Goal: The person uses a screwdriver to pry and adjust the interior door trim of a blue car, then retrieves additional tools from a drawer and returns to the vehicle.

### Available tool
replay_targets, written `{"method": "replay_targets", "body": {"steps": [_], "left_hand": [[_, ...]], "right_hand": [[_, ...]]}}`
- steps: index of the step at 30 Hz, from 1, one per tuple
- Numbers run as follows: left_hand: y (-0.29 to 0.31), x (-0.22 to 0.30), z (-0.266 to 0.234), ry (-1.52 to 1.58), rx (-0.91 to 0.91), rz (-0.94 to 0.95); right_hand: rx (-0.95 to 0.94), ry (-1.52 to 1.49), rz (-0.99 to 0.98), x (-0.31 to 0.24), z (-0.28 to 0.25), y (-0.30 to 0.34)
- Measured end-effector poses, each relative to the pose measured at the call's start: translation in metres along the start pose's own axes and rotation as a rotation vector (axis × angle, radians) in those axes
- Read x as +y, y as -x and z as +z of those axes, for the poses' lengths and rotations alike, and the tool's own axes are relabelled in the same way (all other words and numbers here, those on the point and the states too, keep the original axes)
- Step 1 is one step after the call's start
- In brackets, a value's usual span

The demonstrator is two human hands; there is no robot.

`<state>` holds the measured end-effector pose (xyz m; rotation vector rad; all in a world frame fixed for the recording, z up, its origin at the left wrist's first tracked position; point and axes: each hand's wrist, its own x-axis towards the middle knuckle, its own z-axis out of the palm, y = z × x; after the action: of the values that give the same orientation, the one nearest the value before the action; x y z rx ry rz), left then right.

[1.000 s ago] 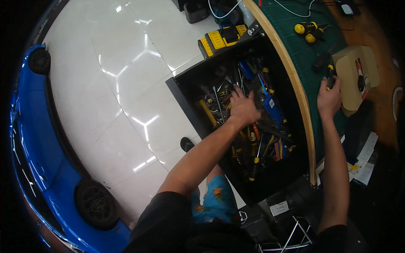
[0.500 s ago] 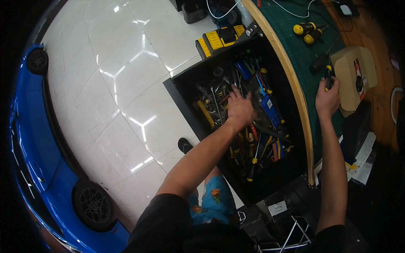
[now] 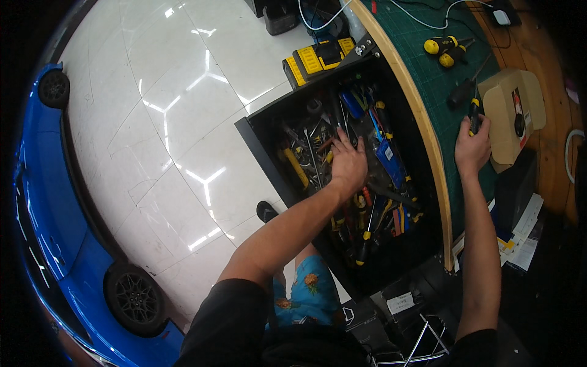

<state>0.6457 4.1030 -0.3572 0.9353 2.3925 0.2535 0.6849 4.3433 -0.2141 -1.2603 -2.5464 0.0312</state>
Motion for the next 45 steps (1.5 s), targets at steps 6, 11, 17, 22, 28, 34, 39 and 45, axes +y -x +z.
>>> {"method": "replay_targets", "body": {"steps": [6,11,17,22,28,34,39,45], "left_hand": [[-0.001,0.000,0.006,-0.002,0.049,-0.014],[-0.003,-0.005,-0.007,0.276,0.079,-0.058],[-0.004,-0.008,-0.012,0.211,0.039,-0.025],[-0.004,-0.009,-0.010,0.211,0.041,-0.021],[-0.002,-0.005,-0.006,0.118,0.019,-0.011],[-0.001,-0.006,-0.004,0.131,0.036,-0.001],[-0.001,-0.006,-0.004,0.133,0.044,-0.004],[-0.004,-0.012,-0.012,0.328,0.053,-0.053]], "right_hand": [[0.020,0.011,-0.021,0.002,0.002,0.001],[0.001,0.041,-0.002,-0.003,-0.001,0.001],[-0.005,0.007,-0.014,-0.002,-0.002,0.001],[0.022,0.029,-0.037,-0.001,0.000,0.001],[0.003,0.019,-0.015,-0.001,-0.001,0.001],[0.041,0.040,-0.046,0.000,0.000,0.001],[-0.015,-0.011,-0.016,-0.003,-0.003,-0.001],[0.056,0.003,-0.093,-0.001,-0.001,0.002]]}}
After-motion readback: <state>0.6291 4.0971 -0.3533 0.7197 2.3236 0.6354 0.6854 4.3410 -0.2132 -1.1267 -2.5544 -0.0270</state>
